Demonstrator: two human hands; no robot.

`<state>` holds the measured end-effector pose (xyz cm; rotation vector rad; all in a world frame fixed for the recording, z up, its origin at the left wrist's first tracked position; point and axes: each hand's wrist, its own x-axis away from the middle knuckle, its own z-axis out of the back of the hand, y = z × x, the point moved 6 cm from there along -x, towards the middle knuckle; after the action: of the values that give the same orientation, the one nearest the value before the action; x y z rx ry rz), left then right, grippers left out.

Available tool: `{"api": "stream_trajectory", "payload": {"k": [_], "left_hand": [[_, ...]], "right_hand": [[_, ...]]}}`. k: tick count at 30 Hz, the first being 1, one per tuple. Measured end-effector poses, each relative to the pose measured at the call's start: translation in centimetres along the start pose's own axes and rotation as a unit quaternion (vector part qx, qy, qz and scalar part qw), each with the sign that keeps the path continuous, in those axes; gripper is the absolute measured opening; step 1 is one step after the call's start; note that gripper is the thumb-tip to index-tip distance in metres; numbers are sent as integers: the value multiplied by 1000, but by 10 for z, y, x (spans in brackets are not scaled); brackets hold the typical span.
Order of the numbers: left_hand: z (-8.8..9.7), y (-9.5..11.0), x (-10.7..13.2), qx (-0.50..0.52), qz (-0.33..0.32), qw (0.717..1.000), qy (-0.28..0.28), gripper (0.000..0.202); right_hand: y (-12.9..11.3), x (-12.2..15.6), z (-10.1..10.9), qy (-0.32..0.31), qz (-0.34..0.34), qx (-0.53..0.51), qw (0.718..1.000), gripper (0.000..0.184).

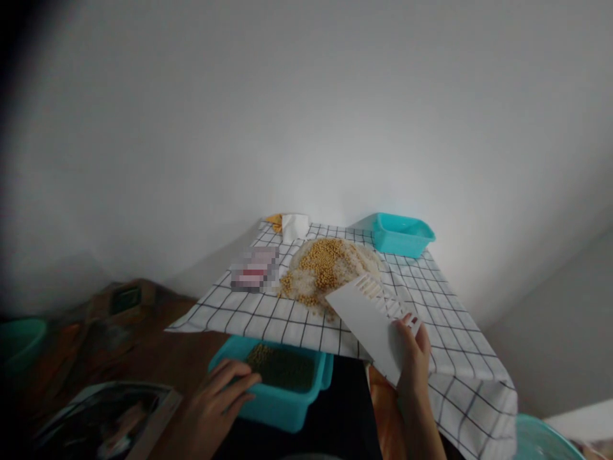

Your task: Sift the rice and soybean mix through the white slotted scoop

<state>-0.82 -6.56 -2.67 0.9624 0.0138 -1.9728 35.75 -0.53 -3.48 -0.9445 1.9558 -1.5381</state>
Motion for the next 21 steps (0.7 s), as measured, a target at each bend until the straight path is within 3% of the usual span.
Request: {"api": "stream_trajectory", "payload": {"k": [4,8,15,21], "left_hand": [[-6,9,-3,5,-15,1000,16,31],[-14,16,-5,24,-26,999,19,32],[-24,23,-3,32,-40,998,23,28],[-18,21,-5,29,-49,998,30,26]], "right_hand": [[-11,6,28,8,35,24,999,30],[-16,10,39,-9,71,39,997,28],[-8,11,38,-26,100,56,993,26],[-7,13,28,-45,114,63,990,25]]}}
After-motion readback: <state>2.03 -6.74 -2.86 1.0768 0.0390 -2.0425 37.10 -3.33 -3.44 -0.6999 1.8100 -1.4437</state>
